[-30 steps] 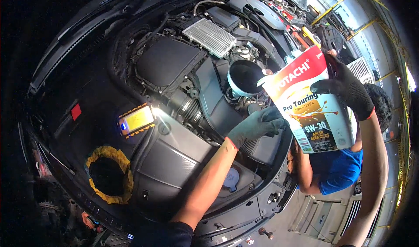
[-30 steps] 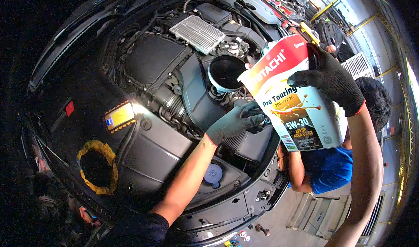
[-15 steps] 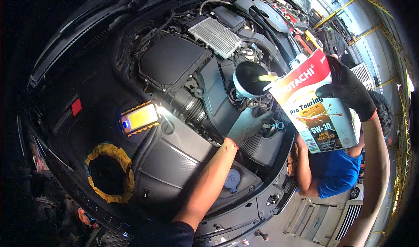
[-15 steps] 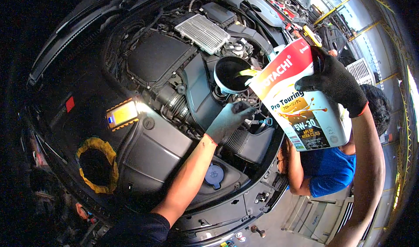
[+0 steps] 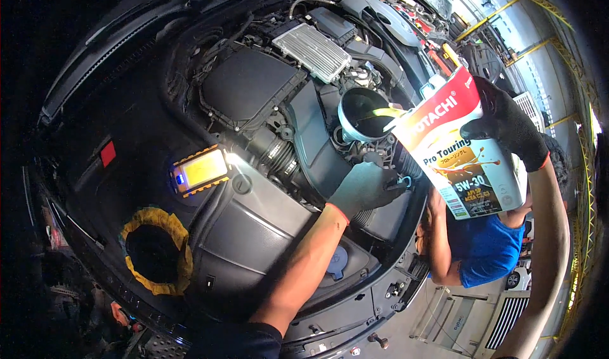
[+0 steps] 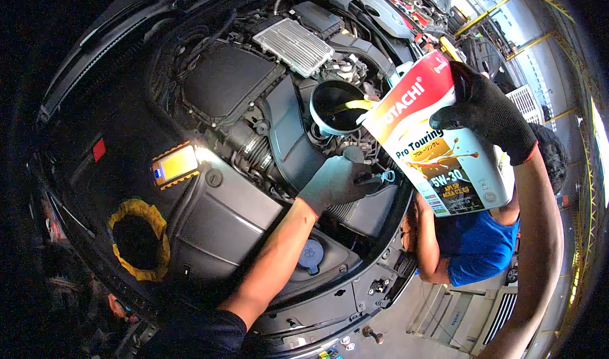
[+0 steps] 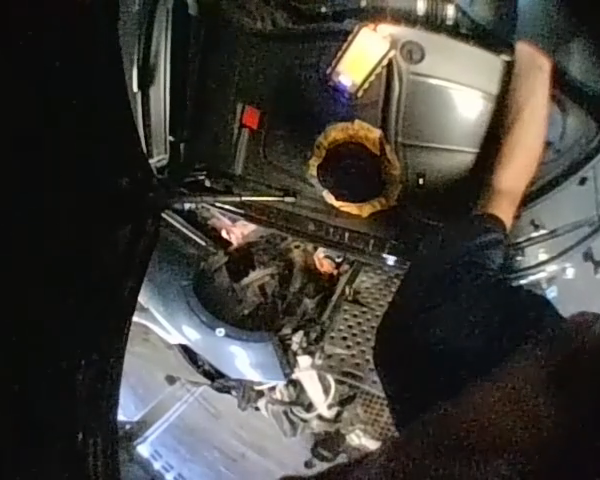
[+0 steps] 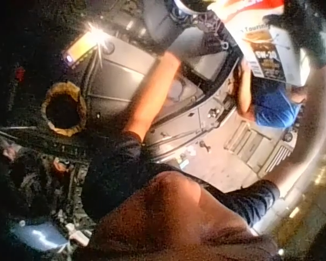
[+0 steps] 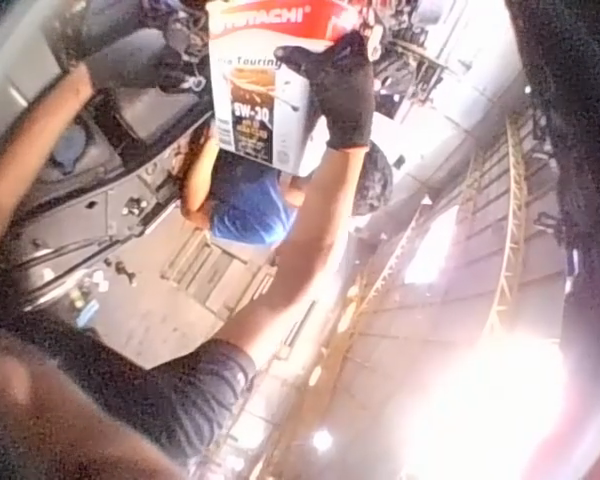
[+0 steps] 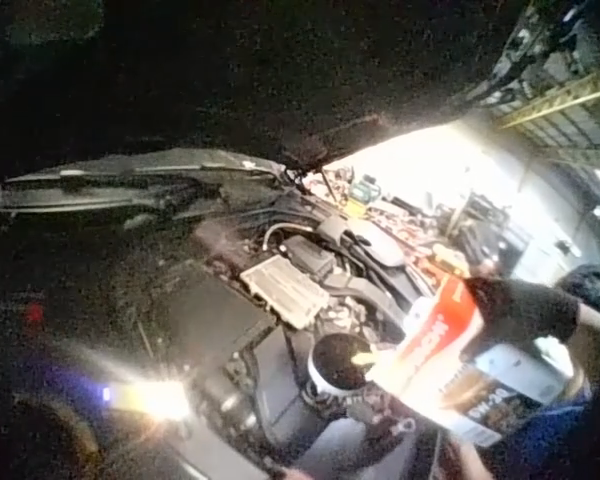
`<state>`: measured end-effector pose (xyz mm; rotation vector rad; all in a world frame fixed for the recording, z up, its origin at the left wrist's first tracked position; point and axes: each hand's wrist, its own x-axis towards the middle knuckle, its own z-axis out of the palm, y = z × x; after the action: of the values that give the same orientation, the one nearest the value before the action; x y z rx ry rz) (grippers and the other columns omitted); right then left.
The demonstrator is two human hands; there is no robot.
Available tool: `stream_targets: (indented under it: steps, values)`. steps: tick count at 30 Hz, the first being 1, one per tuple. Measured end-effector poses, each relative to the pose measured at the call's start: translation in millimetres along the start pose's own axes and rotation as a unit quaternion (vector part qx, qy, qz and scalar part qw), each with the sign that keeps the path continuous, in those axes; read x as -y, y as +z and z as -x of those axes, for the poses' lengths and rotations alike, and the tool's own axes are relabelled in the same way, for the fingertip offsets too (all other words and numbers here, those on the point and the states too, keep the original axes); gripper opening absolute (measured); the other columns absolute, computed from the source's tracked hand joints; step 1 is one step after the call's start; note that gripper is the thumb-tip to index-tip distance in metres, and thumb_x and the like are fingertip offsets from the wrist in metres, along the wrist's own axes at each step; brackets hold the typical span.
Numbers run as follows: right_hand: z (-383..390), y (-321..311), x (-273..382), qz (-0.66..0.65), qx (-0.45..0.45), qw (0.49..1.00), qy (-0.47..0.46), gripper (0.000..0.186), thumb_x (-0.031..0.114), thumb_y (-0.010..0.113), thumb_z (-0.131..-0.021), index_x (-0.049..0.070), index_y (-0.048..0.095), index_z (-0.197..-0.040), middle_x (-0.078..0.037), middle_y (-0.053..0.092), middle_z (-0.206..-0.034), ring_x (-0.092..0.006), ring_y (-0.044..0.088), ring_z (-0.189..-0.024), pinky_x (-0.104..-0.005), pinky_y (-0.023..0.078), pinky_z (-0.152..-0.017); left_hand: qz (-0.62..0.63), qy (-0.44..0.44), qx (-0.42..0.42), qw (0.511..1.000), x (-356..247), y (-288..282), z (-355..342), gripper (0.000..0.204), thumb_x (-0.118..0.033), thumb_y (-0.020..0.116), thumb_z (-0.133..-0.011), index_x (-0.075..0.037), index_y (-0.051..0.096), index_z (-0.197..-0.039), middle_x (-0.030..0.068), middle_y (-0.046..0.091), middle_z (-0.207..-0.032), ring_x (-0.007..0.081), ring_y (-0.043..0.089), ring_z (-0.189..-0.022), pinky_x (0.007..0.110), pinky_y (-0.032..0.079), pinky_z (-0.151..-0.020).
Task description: Replace the oil filter and fill the engine with new motor oil.
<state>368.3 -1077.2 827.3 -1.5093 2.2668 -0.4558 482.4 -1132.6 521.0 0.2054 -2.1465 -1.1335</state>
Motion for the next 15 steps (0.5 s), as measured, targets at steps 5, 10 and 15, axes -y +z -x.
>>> stream_targets:
  steps: [5,10,15]
  values:
    - [-1.1,-2.0,-1.3,0.020,0.010,1.000,0.013,0.068,0.005,0.083,-0.073,-0.004,0.050,-0.132,-0.010,0.071,-0.103,-0.0125,0.069,-0.086,-0.0304,0.060,-0.073,0.016,0.013,0.020,1.000,1.6,3.2,4.1,0.032,-0.042,0.069,-0.085,-0.011,0.073,-0.082,0.0154,0.068,-0.073,0.0366,0.067,-0.068,0.047,0.054,-0.062]
    - [-5.4,-3.9,-12.1,0.044,0.011,0.998,-0.032,0.064,0.004,0.083,-0.073,-0.004,0.052,-0.128,-0.009,0.070,-0.103,-0.0127,0.068,-0.089,-0.0307,0.060,-0.074,0.017,0.025,0.009,0.999,-0.1,3.0,5.0,0.032,-0.041,0.068,-0.084,-0.010,0.073,-0.079,0.0174,0.067,-0.071,0.0395,0.066,-0.066,0.049,0.053,-0.062]
    - [-4.3,-1.2,-3.2,0.037,0.015,0.999,-0.022,0.067,0.007,0.085,-0.072,-0.004,0.051,-0.128,-0.009,0.069,-0.105,-0.0116,0.066,-0.091,-0.0304,0.059,-0.076,0.012,0.022,0.012,1.000,1.9,1.7,8.4,0.030,-0.040,0.068,-0.084,-0.011,0.074,-0.078,0.0174,0.067,-0.069,0.0393,0.066,-0.065,0.049,0.053,-0.061]
